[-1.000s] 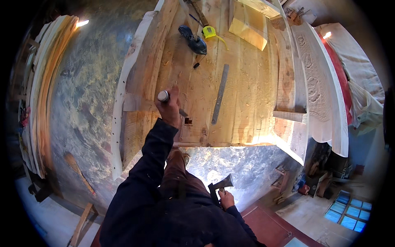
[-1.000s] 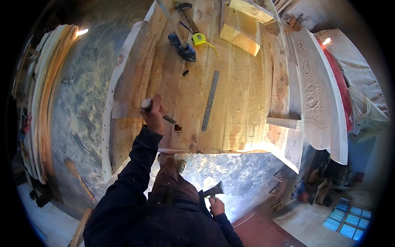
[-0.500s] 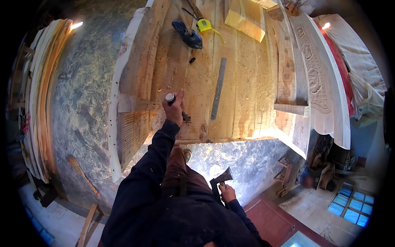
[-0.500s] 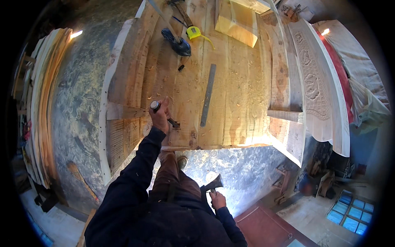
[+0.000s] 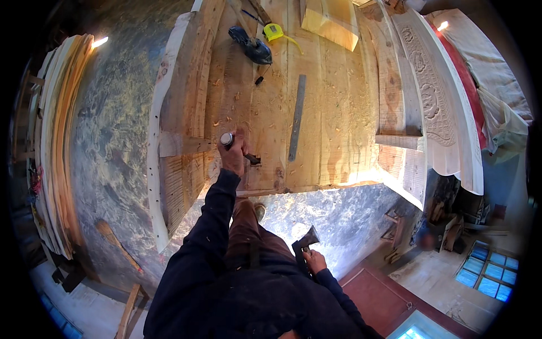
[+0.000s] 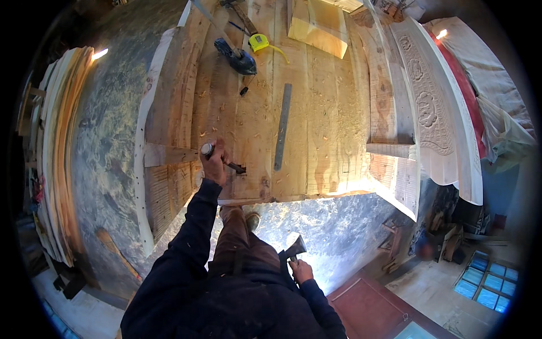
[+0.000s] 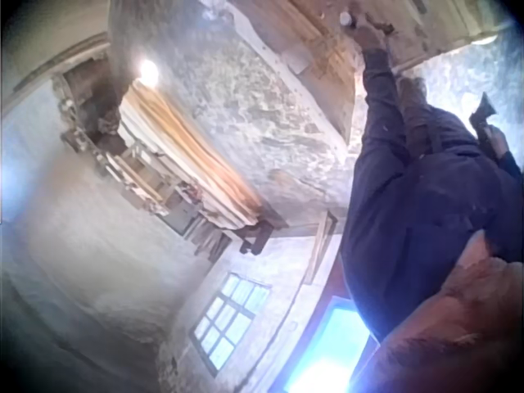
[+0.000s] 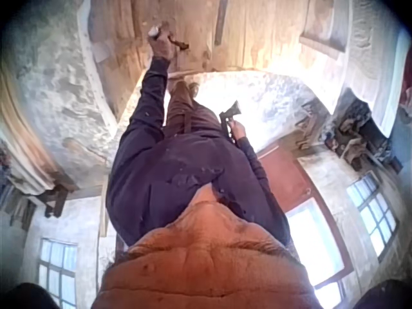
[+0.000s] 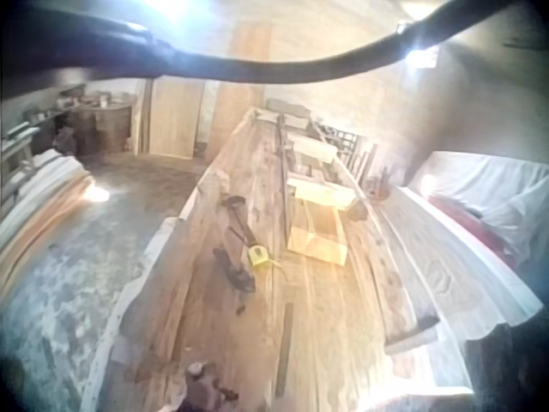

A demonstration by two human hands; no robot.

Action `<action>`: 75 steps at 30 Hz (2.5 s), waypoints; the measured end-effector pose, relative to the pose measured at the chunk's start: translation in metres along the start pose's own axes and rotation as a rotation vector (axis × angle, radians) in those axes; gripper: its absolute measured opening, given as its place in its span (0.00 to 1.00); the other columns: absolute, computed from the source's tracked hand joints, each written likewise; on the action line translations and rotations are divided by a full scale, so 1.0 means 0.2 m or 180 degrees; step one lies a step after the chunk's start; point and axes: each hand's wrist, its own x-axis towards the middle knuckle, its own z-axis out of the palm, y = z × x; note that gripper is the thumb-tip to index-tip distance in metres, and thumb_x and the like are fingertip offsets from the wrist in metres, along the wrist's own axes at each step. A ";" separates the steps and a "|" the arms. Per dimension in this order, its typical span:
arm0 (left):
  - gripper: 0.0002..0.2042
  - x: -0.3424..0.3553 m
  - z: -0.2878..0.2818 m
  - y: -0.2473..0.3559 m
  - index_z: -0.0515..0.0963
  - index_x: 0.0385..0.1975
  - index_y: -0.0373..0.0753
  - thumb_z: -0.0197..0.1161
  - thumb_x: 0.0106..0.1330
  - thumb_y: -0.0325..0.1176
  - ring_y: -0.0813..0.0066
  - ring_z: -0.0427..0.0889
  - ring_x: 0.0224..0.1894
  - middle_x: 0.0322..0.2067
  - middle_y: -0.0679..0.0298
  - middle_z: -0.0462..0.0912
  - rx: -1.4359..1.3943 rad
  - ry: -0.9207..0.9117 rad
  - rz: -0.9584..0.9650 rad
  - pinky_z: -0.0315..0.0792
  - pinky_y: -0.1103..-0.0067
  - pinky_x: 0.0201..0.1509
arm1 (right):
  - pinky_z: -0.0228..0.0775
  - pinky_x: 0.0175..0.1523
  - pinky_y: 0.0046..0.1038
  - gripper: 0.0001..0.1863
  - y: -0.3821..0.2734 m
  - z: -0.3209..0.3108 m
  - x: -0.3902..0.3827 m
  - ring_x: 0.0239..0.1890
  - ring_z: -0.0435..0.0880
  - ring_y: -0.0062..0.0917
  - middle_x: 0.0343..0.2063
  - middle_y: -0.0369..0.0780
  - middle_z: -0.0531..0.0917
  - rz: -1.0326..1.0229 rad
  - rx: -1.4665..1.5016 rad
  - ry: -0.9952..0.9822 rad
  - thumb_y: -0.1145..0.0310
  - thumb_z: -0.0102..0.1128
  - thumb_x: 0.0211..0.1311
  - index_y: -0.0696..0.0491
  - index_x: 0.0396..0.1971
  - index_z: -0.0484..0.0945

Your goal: The person carves a wooden workpiece by striking a tool with an axe and chopping the wood directly with the axe blade.

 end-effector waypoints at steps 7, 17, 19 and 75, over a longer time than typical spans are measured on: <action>0.21 0.00 -0.01 0.02 0.67 0.18 0.45 0.71 0.67 0.44 0.83 0.62 0.13 0.12 0.73 0.65 -0.0223 0.0139 0.0210 0.53 0.79 0.18 | 0.76 0.35 0.43 0.11 0.00 0.02 0.02 0.32 0.85 0.41 0.32 0.46 0.82 0.0037 -0.0163 0.0018 0.57 0.53 0.70 0.42 0.43 0.82; 0.17 0.03 0.06 0.02 0.68 0.21 0.45 0.71 0.66 0.38 0.84 0.61 0.13 0.14 0.74 0.65 -0.0389 0.0213 0.0204 0.52 0.81 0.18 | 0.75 0.39 0.44 0.22 0.00 0.03 0.02 0.32 0.85 0.42 0.26 0.47 0.83 0.0077 0.0203 0.0240 0.47 0.51 0.71 0.52 0.35 0.83; 0.16 0.03 0.08 0.03 0.69 0.22 0.45 0.71 0.66 0.37 0.84 0.61 0.14 0.14 0.74 0.66 -0.0375 0.0180 0.0194 0.52 0.81 0.18 | 0.76 0.38 0.44 0.21 0.03 0.08 0.02 0.31 0.85 0.43 0.26 0.47 0.83 0.0499 0.0680 0.0085 0.48 0.52 0.70 0.52 0.34 0.83; 0.12 0.03 0.24 -0.11 0.74 0.21 0.41 0.69 0.66 0.29 0.88 0.72 0.24 0.22 0.75 0.76 0.0256 -0.0389 0.0547 0.63 0.83 0.26 | 0.71 0.29 0.38 0.18 -1.22 -2.17 0.78 0.24 0.84 0.44 0.21 0.51 0.80 -0.1644 0.2782 0.2502 0.58 0.63 0.66 0.60 0.39 0.78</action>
